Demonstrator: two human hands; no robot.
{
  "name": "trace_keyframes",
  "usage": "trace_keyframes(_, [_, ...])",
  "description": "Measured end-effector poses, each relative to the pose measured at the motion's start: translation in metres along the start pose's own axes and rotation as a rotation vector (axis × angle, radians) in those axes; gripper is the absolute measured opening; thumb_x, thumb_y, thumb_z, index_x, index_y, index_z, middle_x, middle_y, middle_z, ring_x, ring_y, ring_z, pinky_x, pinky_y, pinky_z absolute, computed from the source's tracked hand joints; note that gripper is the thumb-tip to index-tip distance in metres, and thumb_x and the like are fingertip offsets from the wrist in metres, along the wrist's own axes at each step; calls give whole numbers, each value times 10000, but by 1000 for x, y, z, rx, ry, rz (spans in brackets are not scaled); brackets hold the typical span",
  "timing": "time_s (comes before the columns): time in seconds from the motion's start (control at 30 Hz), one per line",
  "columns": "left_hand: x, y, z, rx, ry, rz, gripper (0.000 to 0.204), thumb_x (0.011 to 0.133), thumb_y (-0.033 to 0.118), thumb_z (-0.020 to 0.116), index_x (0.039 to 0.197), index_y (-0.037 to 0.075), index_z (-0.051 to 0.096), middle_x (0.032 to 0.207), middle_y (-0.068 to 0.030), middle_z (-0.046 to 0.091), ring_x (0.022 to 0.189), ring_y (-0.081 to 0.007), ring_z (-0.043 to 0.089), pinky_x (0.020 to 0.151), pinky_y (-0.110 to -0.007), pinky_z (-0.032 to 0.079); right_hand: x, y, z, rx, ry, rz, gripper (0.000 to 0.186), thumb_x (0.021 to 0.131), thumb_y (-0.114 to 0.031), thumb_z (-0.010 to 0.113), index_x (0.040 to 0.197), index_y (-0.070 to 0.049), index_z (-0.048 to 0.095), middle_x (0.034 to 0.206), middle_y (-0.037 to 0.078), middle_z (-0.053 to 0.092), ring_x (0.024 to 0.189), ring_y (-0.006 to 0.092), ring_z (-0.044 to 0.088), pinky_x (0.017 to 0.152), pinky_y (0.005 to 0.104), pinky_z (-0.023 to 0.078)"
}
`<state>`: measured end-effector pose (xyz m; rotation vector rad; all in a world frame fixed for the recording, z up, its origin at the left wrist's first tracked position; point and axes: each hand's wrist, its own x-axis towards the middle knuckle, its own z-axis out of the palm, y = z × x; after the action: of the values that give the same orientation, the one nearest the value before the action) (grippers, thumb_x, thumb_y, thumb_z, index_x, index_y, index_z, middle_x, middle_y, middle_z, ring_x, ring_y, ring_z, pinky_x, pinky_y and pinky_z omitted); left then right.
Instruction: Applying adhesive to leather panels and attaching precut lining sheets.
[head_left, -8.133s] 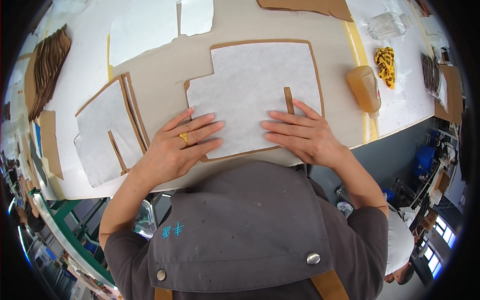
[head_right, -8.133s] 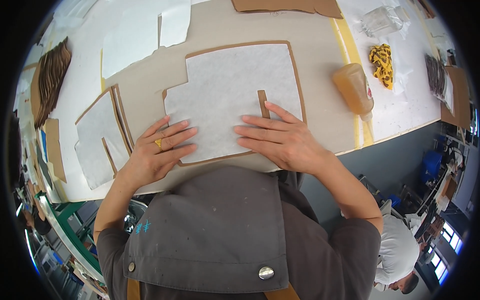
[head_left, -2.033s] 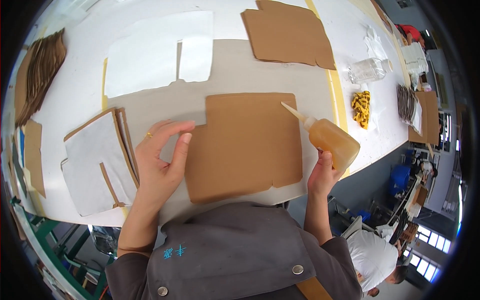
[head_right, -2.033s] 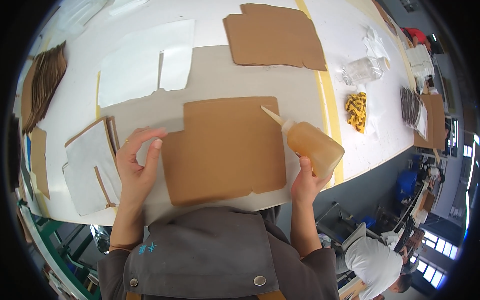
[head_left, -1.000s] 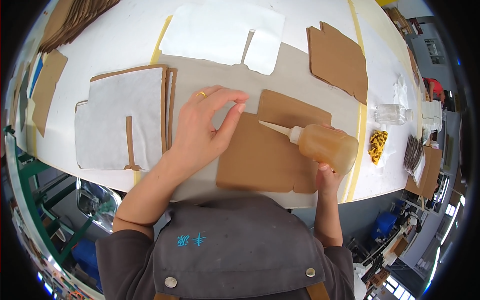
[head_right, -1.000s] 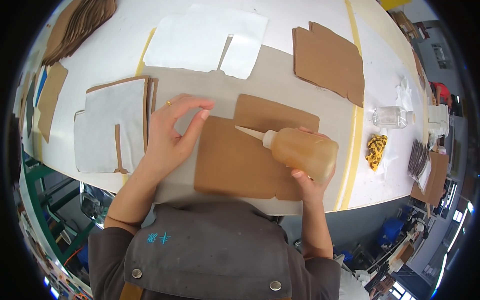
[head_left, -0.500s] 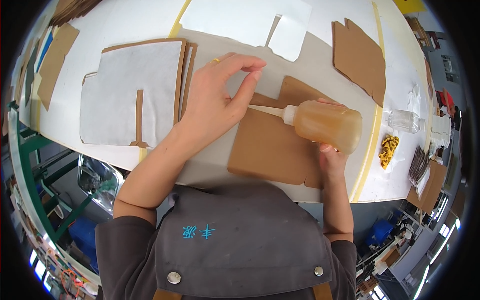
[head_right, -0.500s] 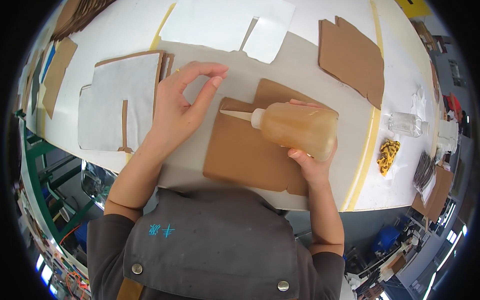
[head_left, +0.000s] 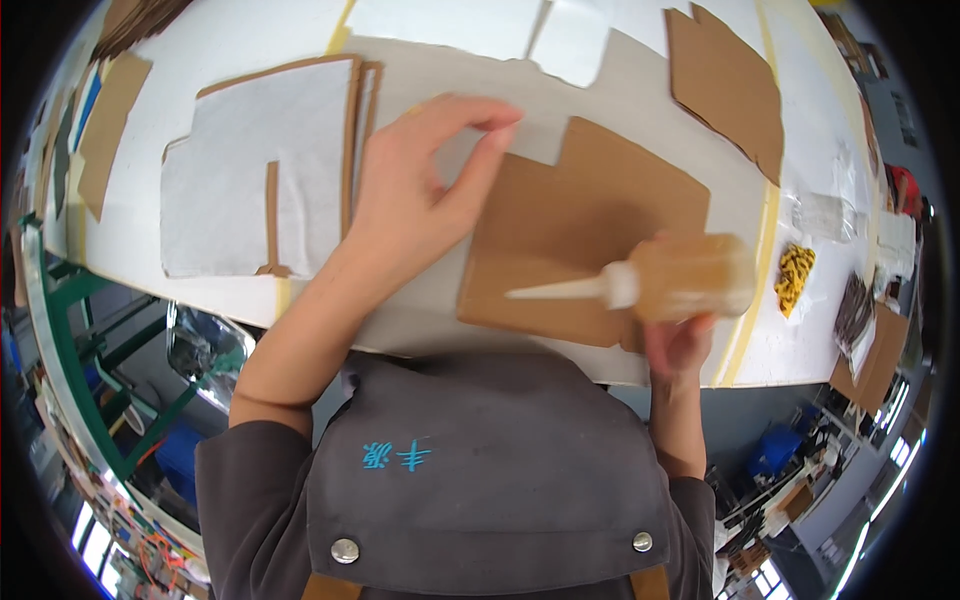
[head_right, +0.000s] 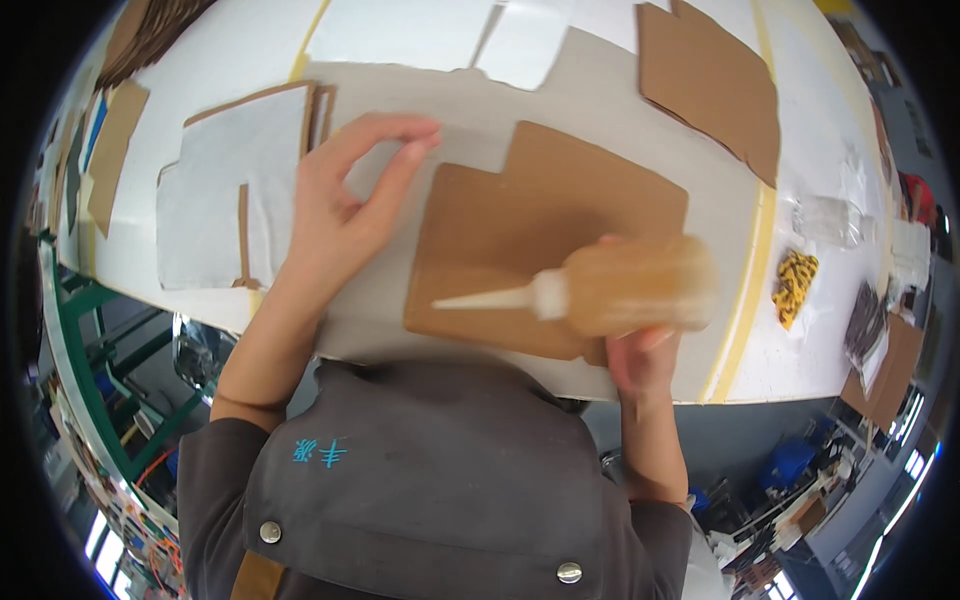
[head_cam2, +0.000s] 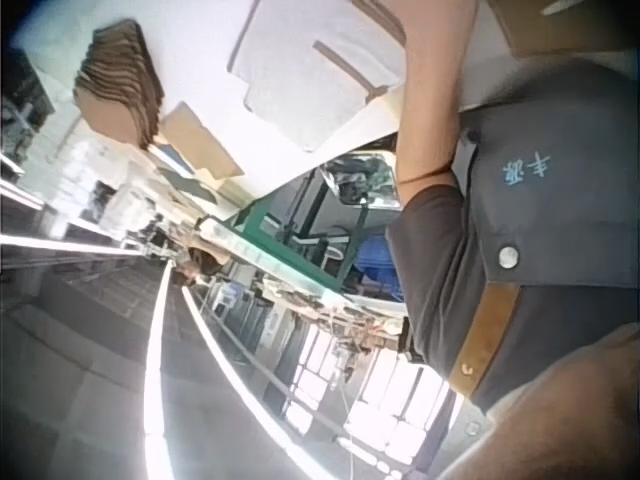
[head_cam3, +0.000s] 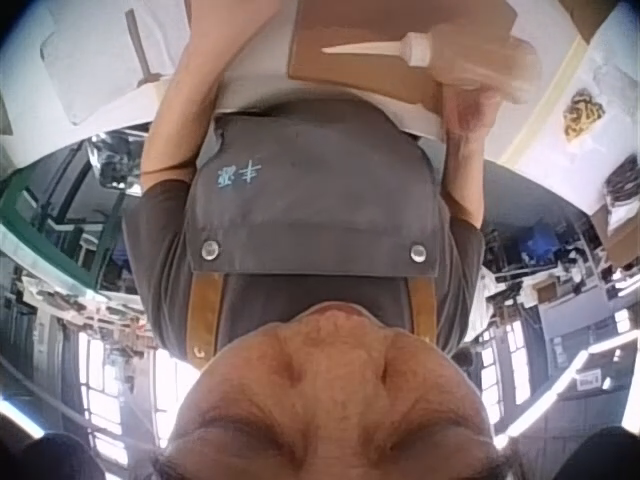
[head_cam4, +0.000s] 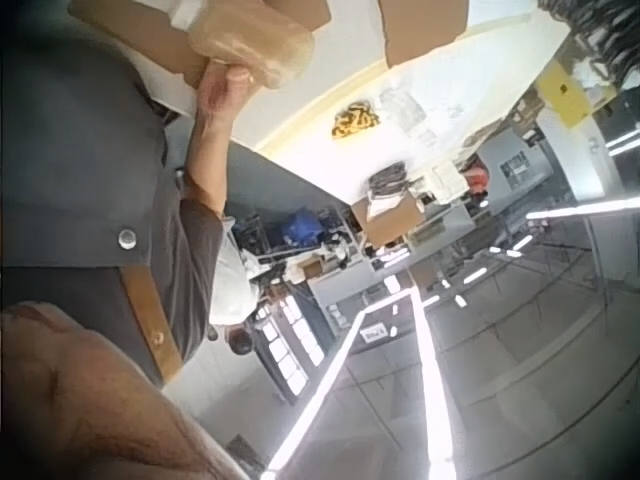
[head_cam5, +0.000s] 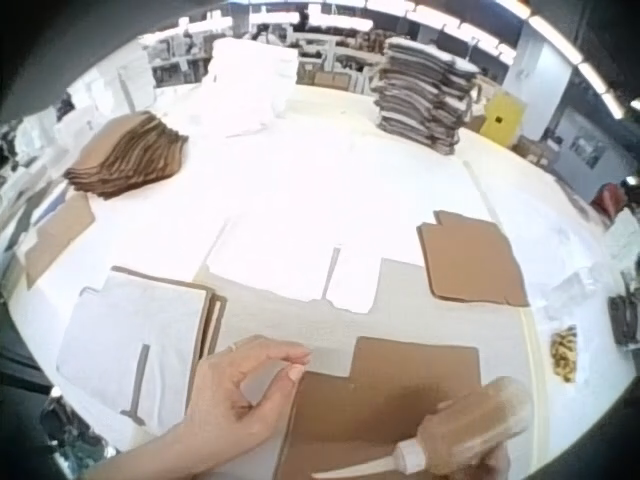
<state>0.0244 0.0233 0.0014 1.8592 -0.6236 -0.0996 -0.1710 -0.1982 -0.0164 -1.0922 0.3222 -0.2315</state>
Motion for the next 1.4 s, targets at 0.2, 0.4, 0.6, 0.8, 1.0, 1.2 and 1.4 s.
trace_keyframes(0.2, [-82,8,-23,244,23,6,196,837,-65,592,1002,1,675,995,-146,682,999,-334,636,916,-410,479,35,-68,-91,548,250,-217,577,918,-372,669,1379,-104,448,1347,69,532,1320,231,445,1115,482,348])
trace_keyframes(0.4, [-125,-1,-11,386,-86,161,214,813,-83,582,989,1,671,1028,-139,666,1026,-330,618,905,-403,478,48,-88,-135,80,427,-366,555,946,-332,636,1394,-74,434,1370,129,526,1298,263,482,1105,405,411])
trace_keyframes(0.6, [-120,1,-4,409,-18,148,218,820,-92,564,988,-1,669,1008,-134,672,1019,-325,621,896,-399,478,75,-87,-122,-320,318,-384,552,952,-321,623,1388,-50,419,1338,161,553,1247,252,535,1040,400,452])
trace_keyframes(0.8, [-120,-2,-5,405,-27,127,219,822,-94,562,995,-9,665,1011,-139,669,1023,-329,620,900,-399,477,81,-86,-123,-376,327,-376,575,943,-342,626,1391,-50,413,1327,165,561,1231,245,546,1020,401,461])
trace_keyframes(1.0, [-121,-1,-5,414,-36,128,230,832,-106,553,1014,-14,659,1024,-137,666,1026,-327,619,905,-406,475,61,-85,-121,-351,302,-313,606,905,-332,661,1367,-14,430,1285,191,574,1208,278,565,1025,423,459])
trace_keyframes(1.2, [-121,-3,-6,436,-59,142,226,833,-114,557,1012,-18,657,1022,-134,669,1029,-320,616,911,-395,469,12,-78,-113,-376,315,-196,751,806,-412,723,1346,22,434,1218,211,596,1160,309,596,983,451,494])
trace_keyframes(1.4, [-121,-1,-4,450,-57,140,222,843,-112,545,1010,-19,658,1020,-130,672,1033,-317,611,919,-390,455,-48,-63,-103,-360,384,-167,884,744,-502,764,1367,17,411,1195,218,592,1092,316,628,941,440,519])
